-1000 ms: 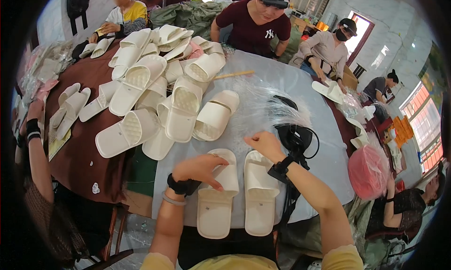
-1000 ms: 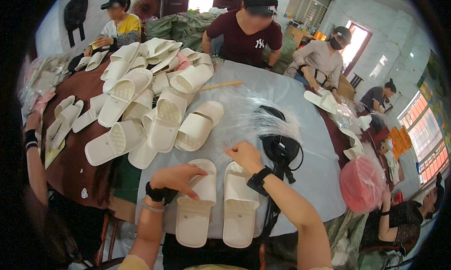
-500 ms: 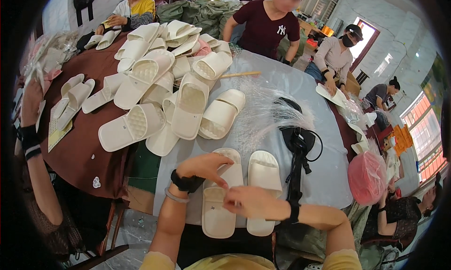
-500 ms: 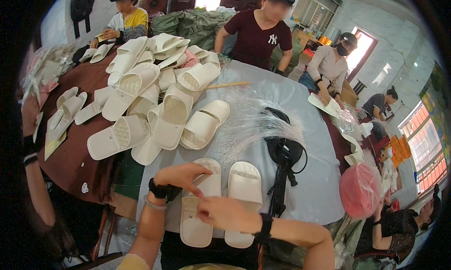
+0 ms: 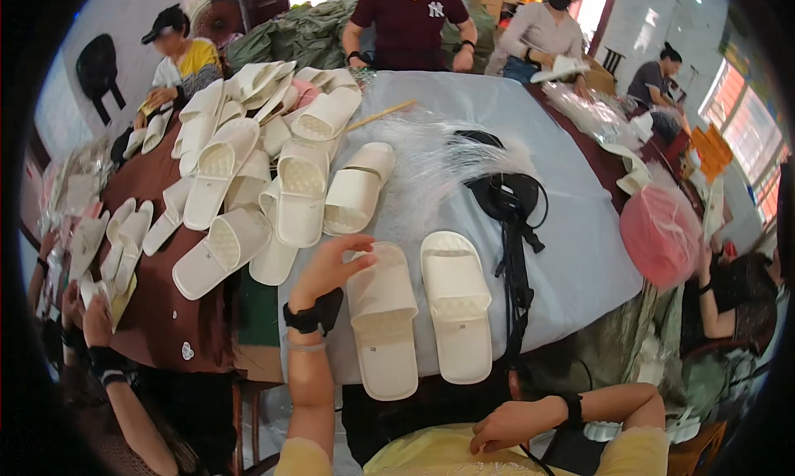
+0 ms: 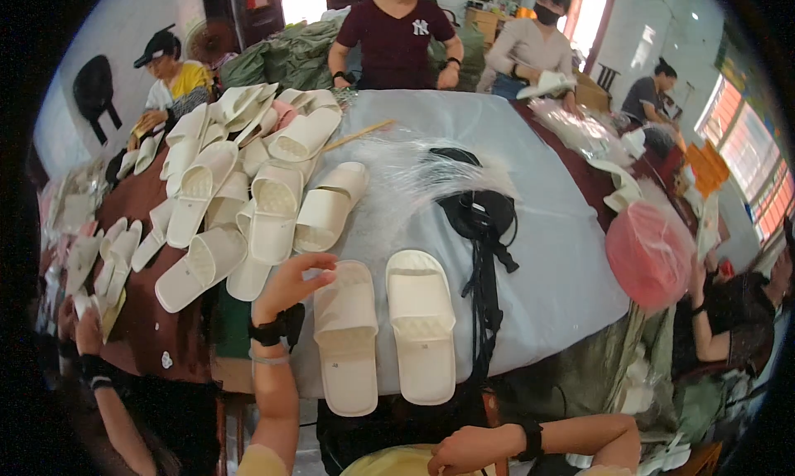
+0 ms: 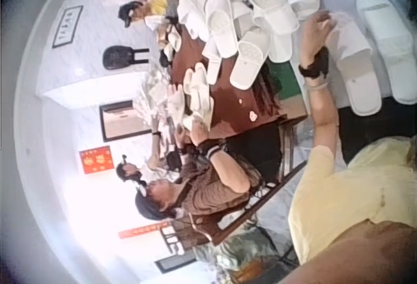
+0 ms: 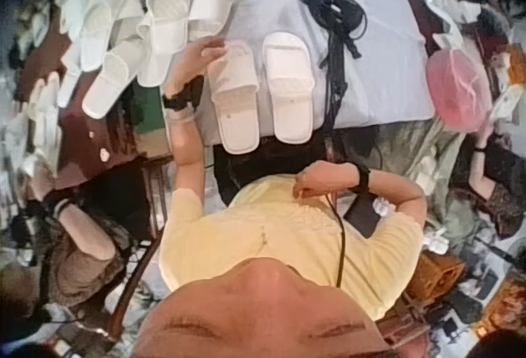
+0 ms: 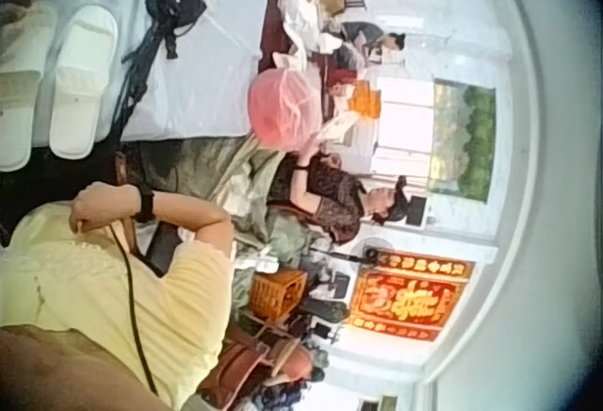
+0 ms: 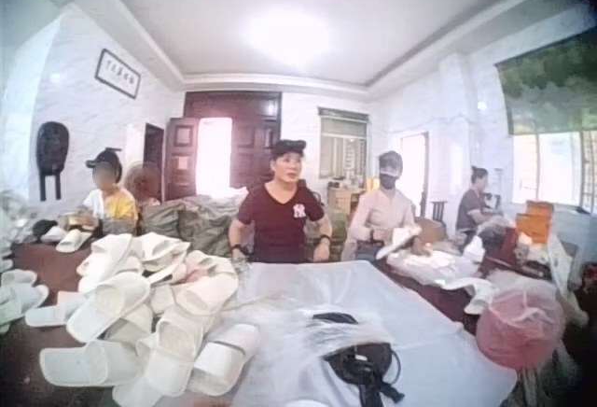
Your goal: Sorting and preparing slippers on a production table.
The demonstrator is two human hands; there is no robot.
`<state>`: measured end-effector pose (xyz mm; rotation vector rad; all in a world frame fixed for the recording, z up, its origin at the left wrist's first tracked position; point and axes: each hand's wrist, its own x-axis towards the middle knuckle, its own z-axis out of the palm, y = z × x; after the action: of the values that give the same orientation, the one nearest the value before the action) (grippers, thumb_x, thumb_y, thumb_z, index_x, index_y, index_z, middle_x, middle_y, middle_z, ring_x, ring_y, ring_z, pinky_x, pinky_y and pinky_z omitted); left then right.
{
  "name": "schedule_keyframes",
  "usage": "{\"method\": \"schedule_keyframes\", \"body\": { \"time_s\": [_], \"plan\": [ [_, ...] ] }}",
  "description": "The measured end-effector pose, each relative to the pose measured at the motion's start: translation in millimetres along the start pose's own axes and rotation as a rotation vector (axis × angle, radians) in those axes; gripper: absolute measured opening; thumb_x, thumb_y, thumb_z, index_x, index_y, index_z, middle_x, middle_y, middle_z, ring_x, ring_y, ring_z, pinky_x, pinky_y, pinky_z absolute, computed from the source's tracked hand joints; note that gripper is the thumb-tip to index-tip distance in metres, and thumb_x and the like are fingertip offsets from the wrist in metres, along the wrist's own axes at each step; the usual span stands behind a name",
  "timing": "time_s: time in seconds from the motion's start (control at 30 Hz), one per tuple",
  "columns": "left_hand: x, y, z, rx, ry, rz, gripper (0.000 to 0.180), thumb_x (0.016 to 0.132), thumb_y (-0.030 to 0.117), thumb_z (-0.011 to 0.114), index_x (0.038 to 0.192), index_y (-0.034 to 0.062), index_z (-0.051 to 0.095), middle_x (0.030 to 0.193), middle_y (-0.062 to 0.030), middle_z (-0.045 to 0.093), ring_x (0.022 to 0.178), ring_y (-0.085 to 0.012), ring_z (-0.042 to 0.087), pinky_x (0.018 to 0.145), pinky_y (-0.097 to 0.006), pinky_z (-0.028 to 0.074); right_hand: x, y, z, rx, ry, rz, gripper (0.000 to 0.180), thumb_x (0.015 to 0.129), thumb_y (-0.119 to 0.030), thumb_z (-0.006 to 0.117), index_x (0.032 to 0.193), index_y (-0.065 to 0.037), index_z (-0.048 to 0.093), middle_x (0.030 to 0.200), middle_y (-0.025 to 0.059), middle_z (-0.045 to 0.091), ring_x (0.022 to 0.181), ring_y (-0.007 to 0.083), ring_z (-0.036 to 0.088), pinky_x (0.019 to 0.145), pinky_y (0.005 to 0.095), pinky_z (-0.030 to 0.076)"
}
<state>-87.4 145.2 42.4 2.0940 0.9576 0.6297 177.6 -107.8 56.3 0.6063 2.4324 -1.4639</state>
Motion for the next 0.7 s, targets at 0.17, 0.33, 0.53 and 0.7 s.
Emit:
{"method": "schedule_keyframes", "body": {
  "time_s": [0.17,0.33,0.53,0.7],
  "plan": [
    [-48.3,60.0,-4.5,-0.138,0.137,-0.031,0.023,0.080,0.013,0.063,0.100,0.0014,0.062,0.094,-0.0100,0.065,0.090,-0.0202,0.060,0.081,-0.030,0.044,-12.5,9.5,25.7,0.102,0.336,0.104,0.018,0.087,-0.025,0.052,0.099,-0.012,0.057,0.088,0.0063,0.060,0.078,0.0252,0.061,0.066,0.0333,0.049],
    [-147.5,76.3,10.2,-0.066,0.349,-0.169,0.012,0.082,0.008,0.058,0.090,-0.0003,0.062,0.087,-0.0084,0.064,0.083,-0.0177,0.060,0.077,-0.027,0.044,-34.5,5.4,17.7,0.593,0.486,0.071,0.018,0.086,-0.019,0.057,0.100,-0.009,0.061,0.085,0.0043,0.061,0.072,0.0139,0.057,0.066,0.0248,0.046],
    [-237.4,88.9,67.5,-0.392,0.589,-0.792,0.015,0.089,0.012,0.054,0.088,-0.0022,0.061,0.084,-0.0046,0.063,0.080,-0.0118,0.058,0.077,-0.024,0.045,-29.9,21.0,22.5,1.211,0.813,0.100,0.018,0.087,-0.011,0.058,0.103,-0.001,0.060,0.088,-0.0005,0.060,0.079,0.0033,0.052,0.070,0.0176,0.042],
    [-226.2,129.8,94.9,-0.611,-0.192,-0.707,0.025,0.091,0.014,0.051,0.107,-0.0036,0.060,0.085,-0.0078,0.064,0.081,-0.0133,0.059,0.076,-0.026,0.045,-7.2,27.9,24.4,1.263,0.717,0.080,0.019,0.087,-0.012,0.059,0.103,-0.001,0.060,0.087,-0.0013,0.059,0.076,0.0035,0.052,0.069,0.0180,0.042]
  ]
}}
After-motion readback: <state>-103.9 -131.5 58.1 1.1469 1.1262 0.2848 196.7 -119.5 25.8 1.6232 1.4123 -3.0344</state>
